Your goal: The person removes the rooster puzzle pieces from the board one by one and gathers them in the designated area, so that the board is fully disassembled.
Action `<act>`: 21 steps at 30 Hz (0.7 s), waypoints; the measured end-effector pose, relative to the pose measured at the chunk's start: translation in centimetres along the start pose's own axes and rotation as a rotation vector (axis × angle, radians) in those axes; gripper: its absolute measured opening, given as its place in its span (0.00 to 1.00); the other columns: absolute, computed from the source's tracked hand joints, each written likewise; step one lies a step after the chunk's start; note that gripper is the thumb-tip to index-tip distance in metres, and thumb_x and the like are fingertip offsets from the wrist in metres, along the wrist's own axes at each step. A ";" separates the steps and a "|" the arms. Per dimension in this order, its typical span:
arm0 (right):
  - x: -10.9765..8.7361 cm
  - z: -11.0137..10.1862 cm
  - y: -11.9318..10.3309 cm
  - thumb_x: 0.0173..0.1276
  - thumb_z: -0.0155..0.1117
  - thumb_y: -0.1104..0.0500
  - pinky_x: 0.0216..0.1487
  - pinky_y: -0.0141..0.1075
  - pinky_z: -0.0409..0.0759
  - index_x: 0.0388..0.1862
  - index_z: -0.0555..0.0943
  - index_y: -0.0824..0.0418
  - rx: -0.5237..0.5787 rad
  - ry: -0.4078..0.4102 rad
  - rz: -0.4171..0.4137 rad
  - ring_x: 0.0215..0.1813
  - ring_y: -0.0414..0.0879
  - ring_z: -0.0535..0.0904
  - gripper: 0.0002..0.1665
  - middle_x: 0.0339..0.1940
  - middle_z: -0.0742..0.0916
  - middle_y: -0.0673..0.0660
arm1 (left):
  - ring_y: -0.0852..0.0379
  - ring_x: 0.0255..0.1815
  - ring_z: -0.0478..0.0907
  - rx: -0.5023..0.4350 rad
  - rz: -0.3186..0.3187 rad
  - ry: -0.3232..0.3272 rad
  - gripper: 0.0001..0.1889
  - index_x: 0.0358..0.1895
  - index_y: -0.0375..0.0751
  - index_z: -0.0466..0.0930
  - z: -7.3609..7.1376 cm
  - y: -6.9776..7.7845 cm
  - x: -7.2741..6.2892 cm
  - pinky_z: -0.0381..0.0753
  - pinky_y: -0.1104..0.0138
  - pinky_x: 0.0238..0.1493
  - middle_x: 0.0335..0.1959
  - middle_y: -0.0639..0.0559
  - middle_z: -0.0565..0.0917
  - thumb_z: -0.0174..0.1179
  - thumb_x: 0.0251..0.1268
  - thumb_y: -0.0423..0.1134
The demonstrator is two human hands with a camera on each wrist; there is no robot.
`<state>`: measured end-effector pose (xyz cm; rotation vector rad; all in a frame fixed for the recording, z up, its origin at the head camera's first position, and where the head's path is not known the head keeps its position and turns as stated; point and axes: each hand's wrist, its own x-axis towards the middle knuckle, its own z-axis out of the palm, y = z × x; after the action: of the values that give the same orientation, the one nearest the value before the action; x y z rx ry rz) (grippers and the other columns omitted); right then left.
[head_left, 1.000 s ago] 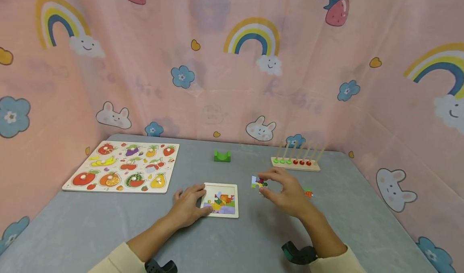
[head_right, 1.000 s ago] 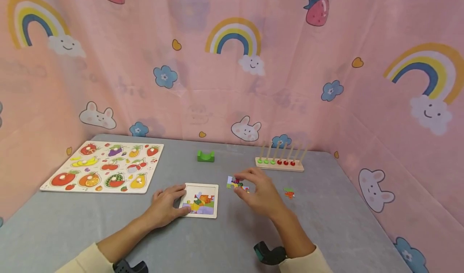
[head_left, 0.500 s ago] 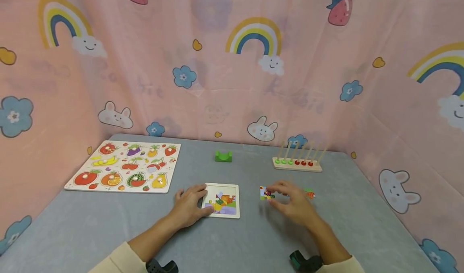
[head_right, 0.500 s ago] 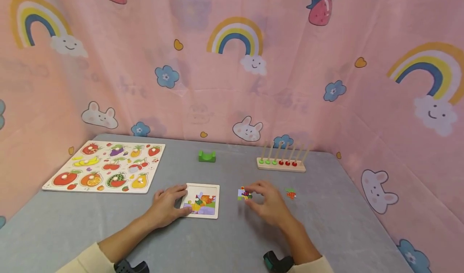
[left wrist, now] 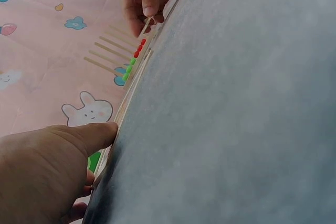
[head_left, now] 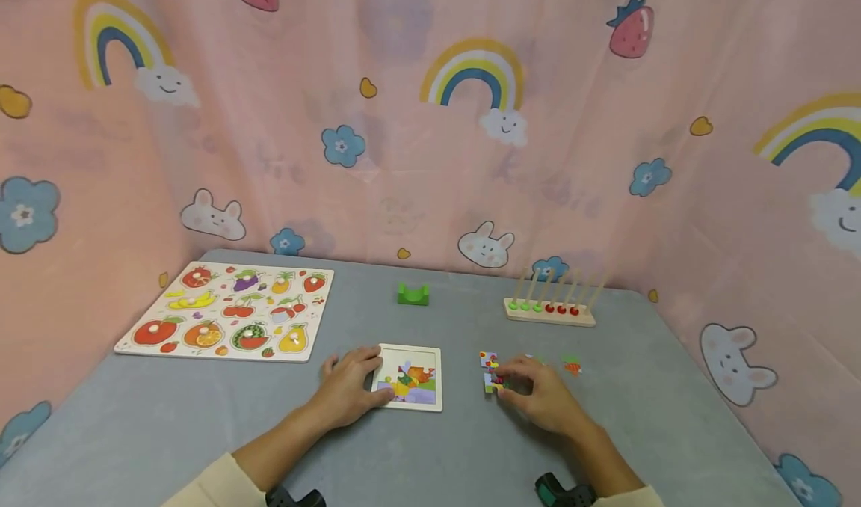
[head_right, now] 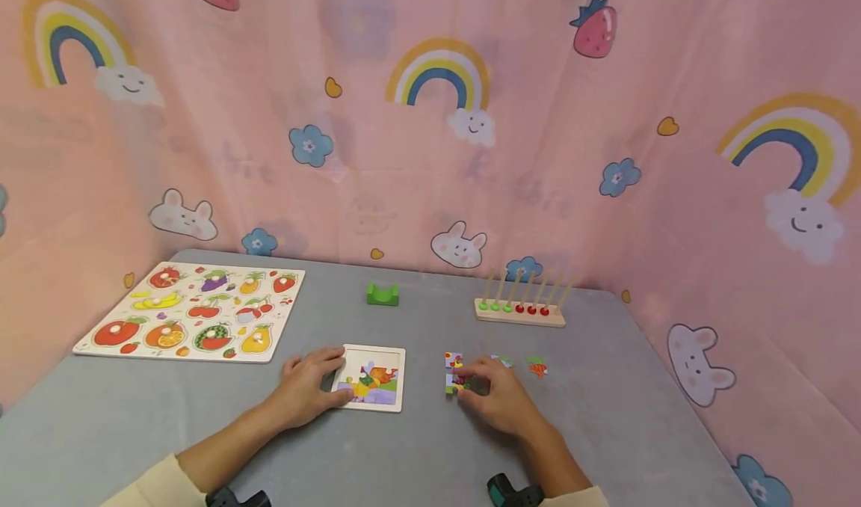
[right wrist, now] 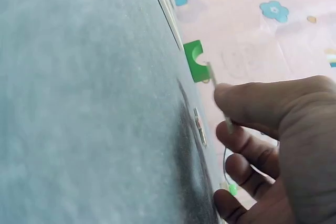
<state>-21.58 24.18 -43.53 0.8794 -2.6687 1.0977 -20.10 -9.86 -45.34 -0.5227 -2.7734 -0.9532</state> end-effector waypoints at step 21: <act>0.2 0.2 0.1 0.59 0.73 0.60 0.46 0.43 0.75 0.47 0.85 0.59 -0.019 -0.014 0.063 0.46 0.49 0.77 0.16 0.43 0.82 0.49 | 0.43 0.66 0.65 -0.003 0.002 -0.001 0.30 0.56 0.30 0.79 -0.1 -0.1 -0.3 0.45 0.36 0.59 0.63 0.42 0.74 0.72 0.52 0.46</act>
<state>-21.72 24.01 -43.67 0.8085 -2.7312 1.0817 -19.85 -10.02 -45.41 -0.5262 -2.7722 -0.9564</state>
